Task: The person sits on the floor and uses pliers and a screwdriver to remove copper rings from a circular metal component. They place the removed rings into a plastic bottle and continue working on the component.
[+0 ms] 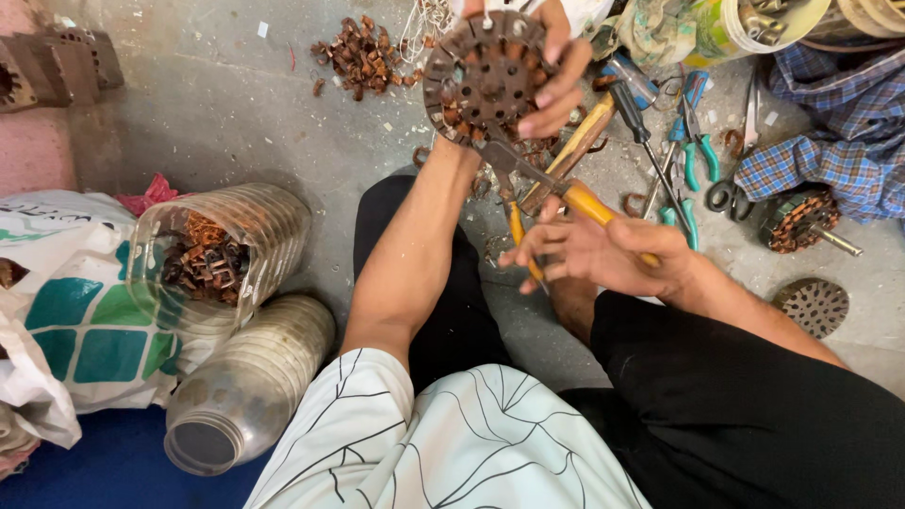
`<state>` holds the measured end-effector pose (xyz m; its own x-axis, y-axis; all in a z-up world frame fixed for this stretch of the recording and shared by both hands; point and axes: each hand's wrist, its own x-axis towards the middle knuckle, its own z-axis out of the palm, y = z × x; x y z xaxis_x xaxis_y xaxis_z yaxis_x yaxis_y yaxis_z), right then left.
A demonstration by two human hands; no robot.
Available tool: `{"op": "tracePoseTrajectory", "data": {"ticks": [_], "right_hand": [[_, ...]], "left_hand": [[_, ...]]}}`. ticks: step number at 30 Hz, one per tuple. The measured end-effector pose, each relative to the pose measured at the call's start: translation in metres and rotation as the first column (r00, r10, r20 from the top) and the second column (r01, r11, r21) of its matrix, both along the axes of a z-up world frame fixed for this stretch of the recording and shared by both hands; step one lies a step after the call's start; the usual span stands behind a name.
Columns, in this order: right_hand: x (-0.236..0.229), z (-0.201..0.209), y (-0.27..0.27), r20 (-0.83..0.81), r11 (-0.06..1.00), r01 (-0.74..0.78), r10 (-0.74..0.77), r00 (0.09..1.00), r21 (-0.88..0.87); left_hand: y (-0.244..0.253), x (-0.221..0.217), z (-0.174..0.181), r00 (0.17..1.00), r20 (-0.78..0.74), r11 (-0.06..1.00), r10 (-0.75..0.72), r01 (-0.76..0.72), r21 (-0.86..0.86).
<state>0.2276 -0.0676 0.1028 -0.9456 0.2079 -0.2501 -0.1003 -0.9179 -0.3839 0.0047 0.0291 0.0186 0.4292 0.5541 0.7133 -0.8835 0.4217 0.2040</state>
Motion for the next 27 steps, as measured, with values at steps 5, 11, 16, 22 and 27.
{"op": "tracePoseTrajectory", "data": {"ticks": [5,11,16,22,27], "right_hand": [[0.014,0.005,-0.012,0.235,0.992,0.041,-0.069,0.970,0.123],[0.015,-0.014,-0.017,0.526,0.660,-0.240,-0.274,0.805,0.712],[-0.001,-0.029,-0.020,0.443,0.692,-0.137,-0.285,0.850,0.709],[0.001,-0.016,-0.004,0.213,0.859,-0.057,-0.061,0.975,0.508],[-0.004,-0.001,-0.005,0.005,0.972,-0.055,0.056,0.998,0.229]], "left_hand": [[-0.003,0.004,-0.023,0.965,-0.252,0.993,0.070,-0.042,0.112],[-0.014,0.023,-0.035,0.939,-0.036,0.881,0.342,-0.333,-0.335],[-0.022,0.024,-0.034,0.871,-0.094,0.750,0.482,-0.466,-0.469],[-0.031,0.013,-0.056,0.879,-0.213,0.662,0.427,-0.464,-0.588],[-0.019,0.012,-0.062,0.942,0.096,0.868,0.323,-0.254,-0.427]]}}
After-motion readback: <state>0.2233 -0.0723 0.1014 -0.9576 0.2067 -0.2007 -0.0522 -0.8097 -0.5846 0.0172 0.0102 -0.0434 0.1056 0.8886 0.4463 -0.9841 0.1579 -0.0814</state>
